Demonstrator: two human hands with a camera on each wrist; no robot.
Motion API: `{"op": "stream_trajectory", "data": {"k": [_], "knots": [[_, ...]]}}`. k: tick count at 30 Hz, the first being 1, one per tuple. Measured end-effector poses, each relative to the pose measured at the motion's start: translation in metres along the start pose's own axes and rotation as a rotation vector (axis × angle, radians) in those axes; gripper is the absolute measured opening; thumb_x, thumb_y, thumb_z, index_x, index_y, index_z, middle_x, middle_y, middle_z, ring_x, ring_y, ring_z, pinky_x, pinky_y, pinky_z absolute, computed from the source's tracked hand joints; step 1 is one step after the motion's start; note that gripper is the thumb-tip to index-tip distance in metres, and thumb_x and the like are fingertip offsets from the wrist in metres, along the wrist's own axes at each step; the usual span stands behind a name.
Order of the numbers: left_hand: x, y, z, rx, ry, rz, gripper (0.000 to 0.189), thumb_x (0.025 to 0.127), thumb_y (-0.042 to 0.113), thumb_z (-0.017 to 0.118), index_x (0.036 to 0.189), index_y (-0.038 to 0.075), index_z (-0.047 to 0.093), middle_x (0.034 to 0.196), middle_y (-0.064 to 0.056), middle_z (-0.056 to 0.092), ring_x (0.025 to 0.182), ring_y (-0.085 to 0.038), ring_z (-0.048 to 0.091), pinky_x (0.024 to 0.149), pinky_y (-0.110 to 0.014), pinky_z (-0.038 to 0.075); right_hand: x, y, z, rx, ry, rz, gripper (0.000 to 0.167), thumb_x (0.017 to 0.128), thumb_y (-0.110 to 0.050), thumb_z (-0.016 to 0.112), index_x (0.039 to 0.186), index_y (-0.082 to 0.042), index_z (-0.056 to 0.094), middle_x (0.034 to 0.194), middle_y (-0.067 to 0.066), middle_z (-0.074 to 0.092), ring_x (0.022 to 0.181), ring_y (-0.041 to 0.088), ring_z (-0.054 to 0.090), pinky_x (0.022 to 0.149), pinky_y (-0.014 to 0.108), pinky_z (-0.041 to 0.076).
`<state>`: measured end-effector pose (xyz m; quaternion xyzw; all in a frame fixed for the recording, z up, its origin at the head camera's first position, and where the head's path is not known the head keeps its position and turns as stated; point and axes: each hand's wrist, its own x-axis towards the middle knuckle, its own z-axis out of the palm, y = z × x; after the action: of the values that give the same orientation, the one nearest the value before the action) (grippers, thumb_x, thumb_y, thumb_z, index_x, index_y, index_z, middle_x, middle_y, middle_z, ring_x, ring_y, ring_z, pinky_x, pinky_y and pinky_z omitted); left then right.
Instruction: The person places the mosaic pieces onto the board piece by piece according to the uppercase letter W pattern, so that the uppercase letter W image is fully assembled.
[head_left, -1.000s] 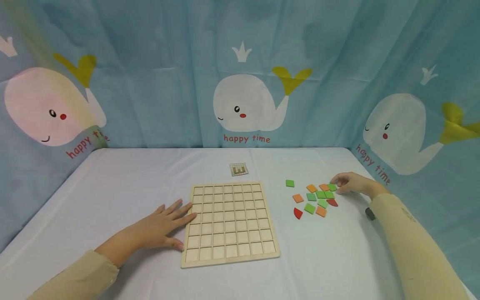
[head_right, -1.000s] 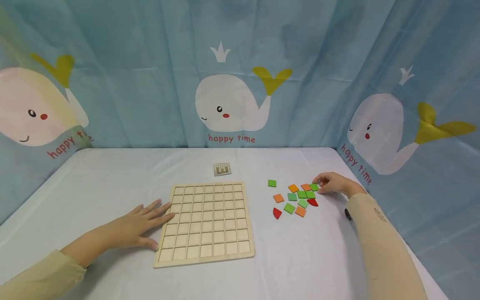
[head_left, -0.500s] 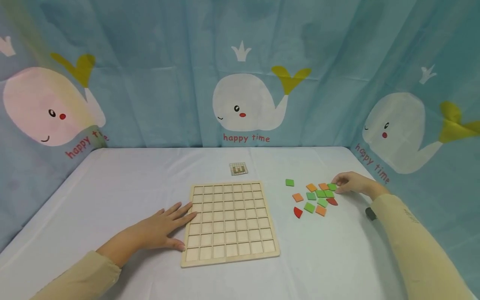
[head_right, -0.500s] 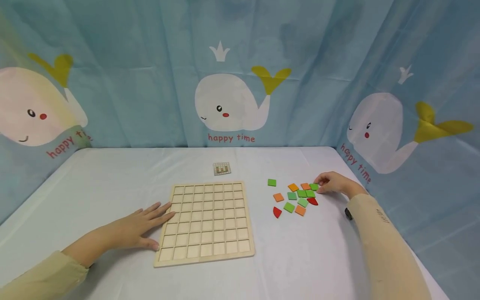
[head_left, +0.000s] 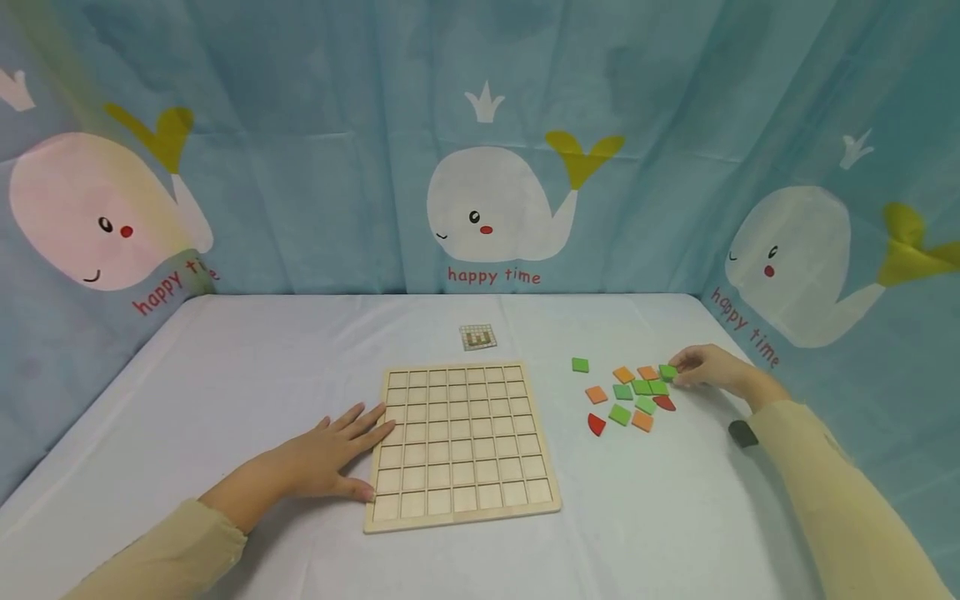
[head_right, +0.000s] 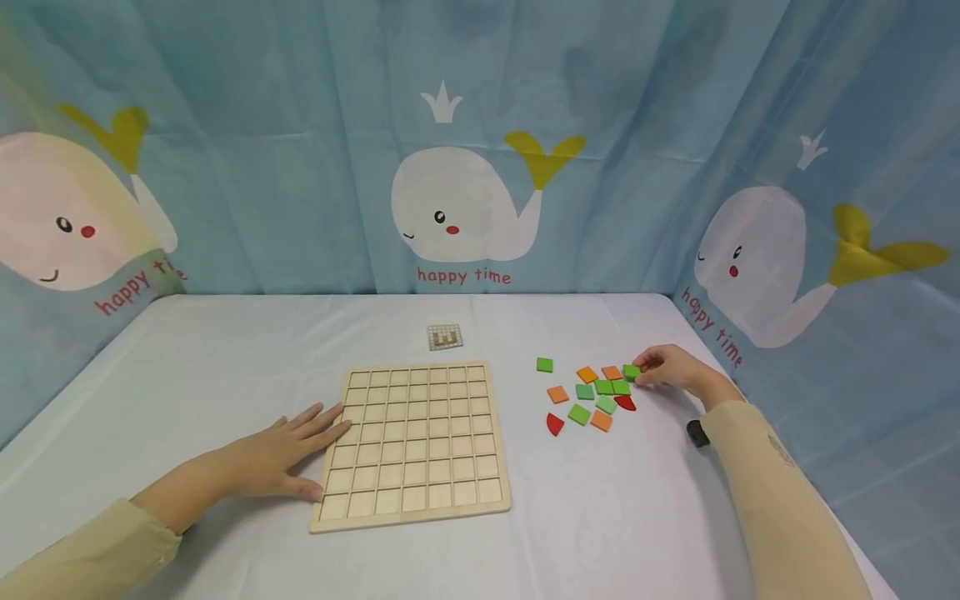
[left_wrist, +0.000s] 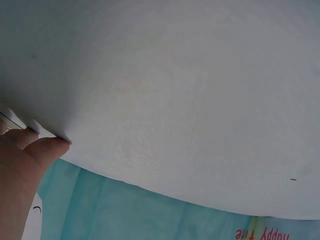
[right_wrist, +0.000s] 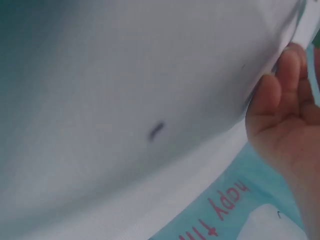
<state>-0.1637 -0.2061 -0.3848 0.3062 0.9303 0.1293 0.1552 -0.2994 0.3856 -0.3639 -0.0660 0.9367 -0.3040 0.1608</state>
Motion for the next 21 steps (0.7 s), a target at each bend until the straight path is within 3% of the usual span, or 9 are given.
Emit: {"op": "stream_trajectory", "data": {"k": [6, 11, 21], "knots": [[0.001, -0.001, 0.001, 0.001, -0.009, -0.017, 0.1, 0.08, 0.07, 0.057, 0.154, 0.009, 0.028, 0.16, -0.018, 0.012, 0.143, -0.048, 0.011, 0.105, -0.071, 0.017, -0.005, -0.002, 0.004, 0.003, 0.039, 0.033, 0.042, 0.089, -0.015, 0.069, 0.12, 0.011, 0.055, 0.109, 0.018, 0.06, 0.096, 0.027, 0.054, 0.086, 0.041, 0.048], [0.002, -0.001, 0.001, 0.003, -0.004, -0.012, 0.1, 0.08, 0.07, 0.057, 0.153, 0.009, 0.029, 0.16, -0.018, 0.013, 0.143, -0.048, 0.012, 0.104, -0.071, 0.019, -0.011, -0.006, 0.004, 0.023, 0.052, 0.012, 0.044, 0.09, -0.017, 0.069, 0.12, 0.012, 0.054, 0.111, 0.02, 0.06, 0.095, 0.026, 0.054, 0.086, 0.041, 0.049], [0.001, -0.001, 0.0, 0.006, 0.004, -0.002, 0.099, 0.081, 0.069, 0.057, 0.153, 0.007, 0.03, 0.16, -0.018, 0.014, 0.142, -0.048, 0.013, 0.104, -0.07, 0.021, -0.024, -0.031, 0.01, 0.064, 0.09, -0.011, 0.049, 0.091, -0.022, 0.069, 0.124, 0.011, 0.054, 0.118, 0.022, 0.059, 0.103, 0.028, 0.055, 0.09, 0.044, 0.048]]}}
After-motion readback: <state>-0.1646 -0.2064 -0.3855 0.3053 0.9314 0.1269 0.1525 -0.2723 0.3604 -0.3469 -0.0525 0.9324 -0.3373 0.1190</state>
